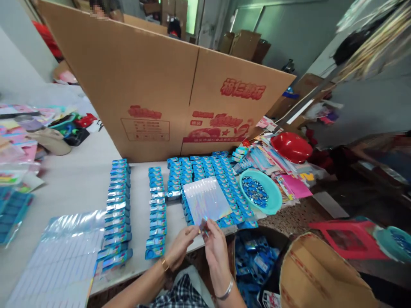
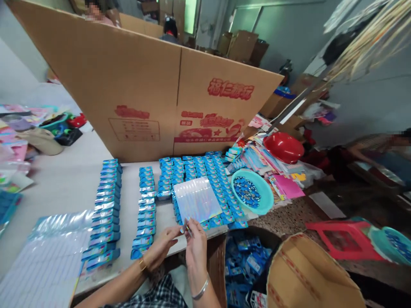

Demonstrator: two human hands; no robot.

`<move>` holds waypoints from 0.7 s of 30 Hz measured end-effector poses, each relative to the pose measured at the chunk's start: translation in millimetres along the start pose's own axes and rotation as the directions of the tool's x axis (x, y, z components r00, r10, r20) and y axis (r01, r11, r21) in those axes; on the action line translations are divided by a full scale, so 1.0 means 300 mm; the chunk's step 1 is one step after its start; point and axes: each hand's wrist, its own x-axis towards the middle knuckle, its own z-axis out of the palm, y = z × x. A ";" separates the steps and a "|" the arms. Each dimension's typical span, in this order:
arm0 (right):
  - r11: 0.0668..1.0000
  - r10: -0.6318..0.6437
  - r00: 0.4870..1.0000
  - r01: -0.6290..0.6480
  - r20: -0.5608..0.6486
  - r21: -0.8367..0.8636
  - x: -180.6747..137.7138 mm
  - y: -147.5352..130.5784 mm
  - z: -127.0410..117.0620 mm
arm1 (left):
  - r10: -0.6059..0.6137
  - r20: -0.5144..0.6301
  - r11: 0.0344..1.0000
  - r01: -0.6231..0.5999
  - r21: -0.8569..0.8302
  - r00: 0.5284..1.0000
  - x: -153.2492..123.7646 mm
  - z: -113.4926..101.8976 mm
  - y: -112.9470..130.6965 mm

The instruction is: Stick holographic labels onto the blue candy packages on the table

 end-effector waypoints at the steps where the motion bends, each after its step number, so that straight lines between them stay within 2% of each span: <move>1: 1.000 0.013 1.000 -0.013 0.004 -0.014 -0.011 0.028 0.004 | 0.021 -0.052 1.000 -0.020 0.015 0.998 -0.015 -0.014 -0.007; 5: 0.996 0.008 1.000 -0.011 -0.029 -0.089 -0.056 0.133 0.011 | 0.095 -0.190 0.993 -0.080 0.084 0.977 -0.060 -0.095 -0.031; 9: 0.979 0.000 1.000 -0.006 -0.029 -0.203 -0.073 0.244 -0.020 | 0.133 -0.220 0.948 -0.060 0.313 0.966 -0.148 -0.205 -0.081; 11: 0.961 0.057 0.998 -0.056 -0.004 -0.270 -0.073 0.297 -0.041 | 0.129 -0.230 0.916 -0.027 0.401 0.964 -0.204 -0.268 -0.109; 13: 0.923 0.175 0.982 -0.139 0.071 -0.358 -0.075 0.341 -0.057 | 0.065 -0.203 0.898 0.032 0.439 0.977 -0.256 -0.333 -0.132; 15: 0.863 0.325 0.929 -0.216 0.175 -0.456 -0.084 0.375 -0.062 | -0.029 -0.150 0.885 0.095 0.455 0.988 -0.302 -0.395 -0.149; 17: 0.800 0.454 0.850 -0.258 0.267 -0.541 -0.098 0.401 -0.059 | -0.071 -0.106 0.867 0.114 0.485 0.992 -0.341 -0.448 -0.161; 19: 0.764 0.508 0.793 -0.236 0.335 -0.601 -0.115 0.422 -0.050 | -0.042 -0.083 0.842 0.080 0.534 0.996 -0.371 -0.488 -0.168; 21: 0.751 0.503 0.762 -0.152 0.408 -0.642 -0.131 0.440 -0.042 | -0.010 -0.070 0.814 0.049 0.578 0.997 -0.395 -0.517 -0.171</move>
